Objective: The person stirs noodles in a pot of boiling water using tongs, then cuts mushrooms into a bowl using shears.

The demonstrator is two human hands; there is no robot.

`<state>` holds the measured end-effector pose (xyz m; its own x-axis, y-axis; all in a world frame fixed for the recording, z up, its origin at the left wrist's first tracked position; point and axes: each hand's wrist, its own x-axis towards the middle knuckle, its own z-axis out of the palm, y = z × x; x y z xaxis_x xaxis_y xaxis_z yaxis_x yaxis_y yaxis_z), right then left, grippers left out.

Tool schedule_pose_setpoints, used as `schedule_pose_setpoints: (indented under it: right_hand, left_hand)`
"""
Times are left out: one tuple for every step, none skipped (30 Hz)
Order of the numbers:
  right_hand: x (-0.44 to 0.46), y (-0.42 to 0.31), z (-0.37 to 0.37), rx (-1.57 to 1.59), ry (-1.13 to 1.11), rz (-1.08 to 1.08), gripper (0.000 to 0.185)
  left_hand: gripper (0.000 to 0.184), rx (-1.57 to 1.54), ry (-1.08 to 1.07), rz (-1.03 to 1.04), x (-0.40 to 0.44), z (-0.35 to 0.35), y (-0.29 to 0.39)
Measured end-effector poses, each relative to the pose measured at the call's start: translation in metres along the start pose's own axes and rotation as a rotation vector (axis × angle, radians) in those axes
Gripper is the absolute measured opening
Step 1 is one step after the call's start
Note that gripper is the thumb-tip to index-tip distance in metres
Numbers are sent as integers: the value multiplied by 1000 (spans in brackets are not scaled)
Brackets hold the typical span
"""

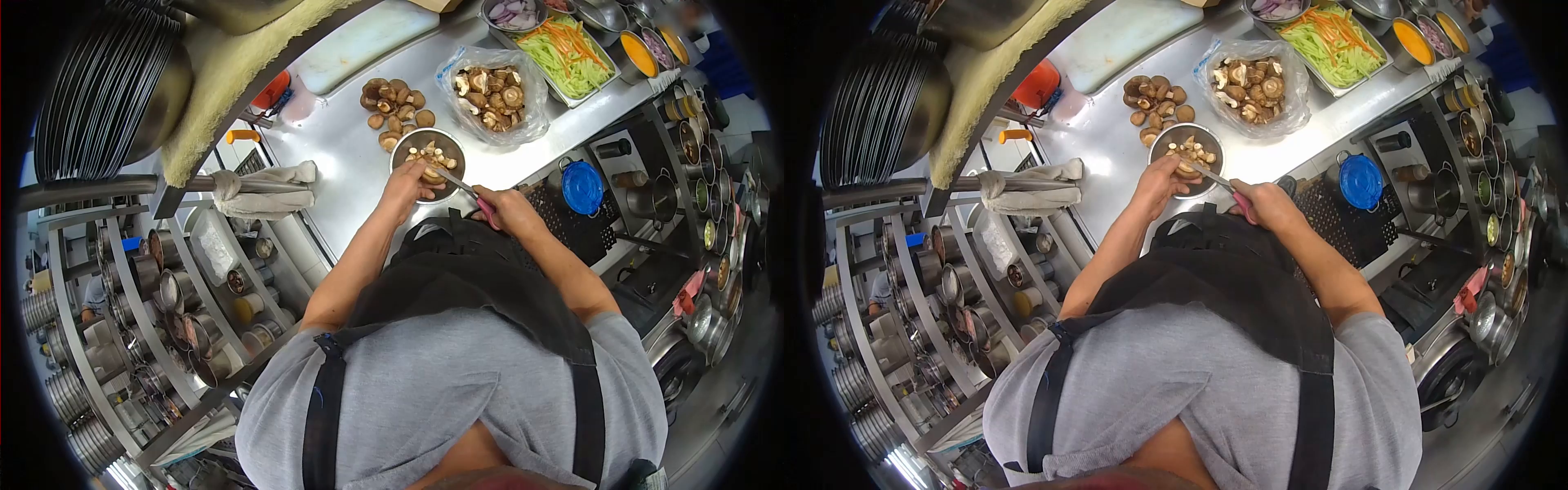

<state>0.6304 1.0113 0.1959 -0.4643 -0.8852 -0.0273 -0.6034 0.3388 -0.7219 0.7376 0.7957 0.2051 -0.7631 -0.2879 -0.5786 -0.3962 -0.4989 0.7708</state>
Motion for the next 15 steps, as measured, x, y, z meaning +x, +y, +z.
schedule_pose_setpoints:
  right_hand:
    - [3,-9,-4,-2,-2,-4,38]
    - [7,-19,-9,10,-24,25,40]
    - [9,-24,-12,22,-45,54,42]
    - [9,-23,-12,23,-42,53,42]
    - [10,-19,-12,49,-63,65,44]
    - [11,-16,-11,74,-84,78,46]
    - [11,-12,-9,76,-85,82,46]
    - [10,-8,-5,67,-86,74,48]
    - [11,-4,-2,58,-84,64,50]
    - [10,0,0,59,-85,62,50]
    - [10,4,3,69,-70,29,50]
    - [8,7,6,79,-54,-3,49]
    - [6,9,7,79,-54,-2,49]
    - [4,11,8,91,-53,28,50]
    - [1,12,9,102,-53,57,51]
  left_hand:
    - [35,-3,3,3,-1,3,0]
    - [36,-1,-18,-12,-2,6,-1]
    - [36,2,-39,-28,-2,8,0]
    - [36,6,-39,-27,-2,7,0]
    - [36,-7,-51,-14,0,5,-1]
    - [35,-22,-65,-1,2,5,-2]
    - [35,-22,-66,-6,2,4,-3]
    - [33,-10,-70,-12,2,2,-4]
    - [31,3,-74,-14,3,0,-4]
    - [31,4,-72,-15,3,0,-4]
    - [27,63,-68,-31,3,-1,-4]
    - [26,121,-65,-49,3,-2,-5]
    - [26,122,-66,-50,3,-3,-6]
    - [29,205,-40,-15,3,-4,-6]
    - [34,286,-14,20,3,-7,-6]
